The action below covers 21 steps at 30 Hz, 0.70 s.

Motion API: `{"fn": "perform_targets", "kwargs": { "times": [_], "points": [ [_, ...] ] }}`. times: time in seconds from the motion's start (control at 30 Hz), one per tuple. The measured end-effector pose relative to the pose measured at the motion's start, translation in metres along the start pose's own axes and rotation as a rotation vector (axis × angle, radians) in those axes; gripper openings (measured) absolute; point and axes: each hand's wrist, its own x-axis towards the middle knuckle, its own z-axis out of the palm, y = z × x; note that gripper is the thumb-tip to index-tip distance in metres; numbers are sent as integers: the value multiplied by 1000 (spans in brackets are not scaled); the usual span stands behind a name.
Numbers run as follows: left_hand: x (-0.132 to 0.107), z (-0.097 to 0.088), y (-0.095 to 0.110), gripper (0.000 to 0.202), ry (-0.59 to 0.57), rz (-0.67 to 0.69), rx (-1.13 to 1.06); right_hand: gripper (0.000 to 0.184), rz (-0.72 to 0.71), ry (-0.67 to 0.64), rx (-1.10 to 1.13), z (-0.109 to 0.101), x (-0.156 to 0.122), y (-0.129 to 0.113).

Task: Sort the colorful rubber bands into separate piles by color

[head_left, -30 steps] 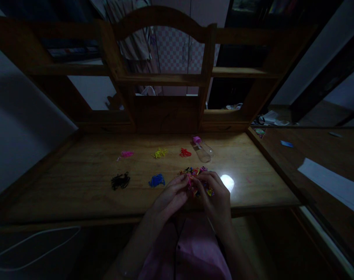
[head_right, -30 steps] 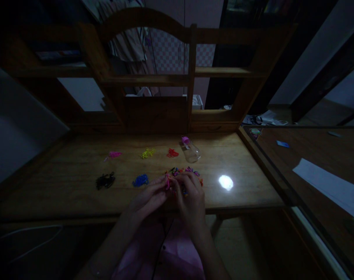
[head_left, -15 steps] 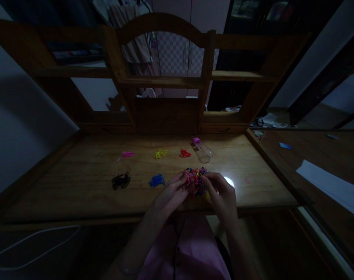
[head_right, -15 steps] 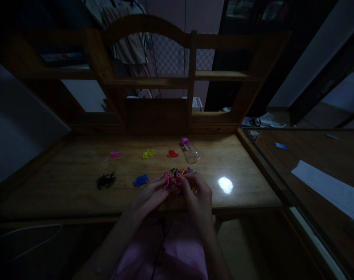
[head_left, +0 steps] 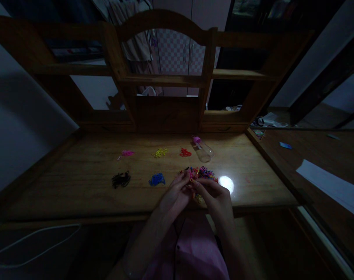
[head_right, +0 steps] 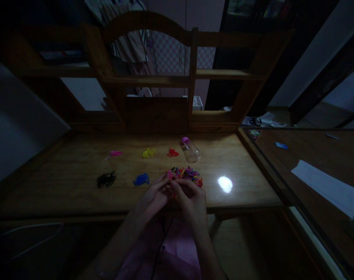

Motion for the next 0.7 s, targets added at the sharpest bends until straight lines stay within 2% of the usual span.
{"fn": "perform_targets", "kwargs": {
  "times": [0.2,0.37,0.6,0.7],
  "points": [
    [4,-6,-5,8,-70,-23,-59,15,-12,27,-21,-3,1,3],
    [6,-7,-5,11,-49,-61,-113,15,-22,34,-21,-8,3,5],
    [4,-5,-4,17,-33,-81,-183,15,-97,152,-60,-13,4,-3],
    [4,-5,-6,14,-28,-69,-154,17,-97,116,4,-9,2,-4]
  ]
}}
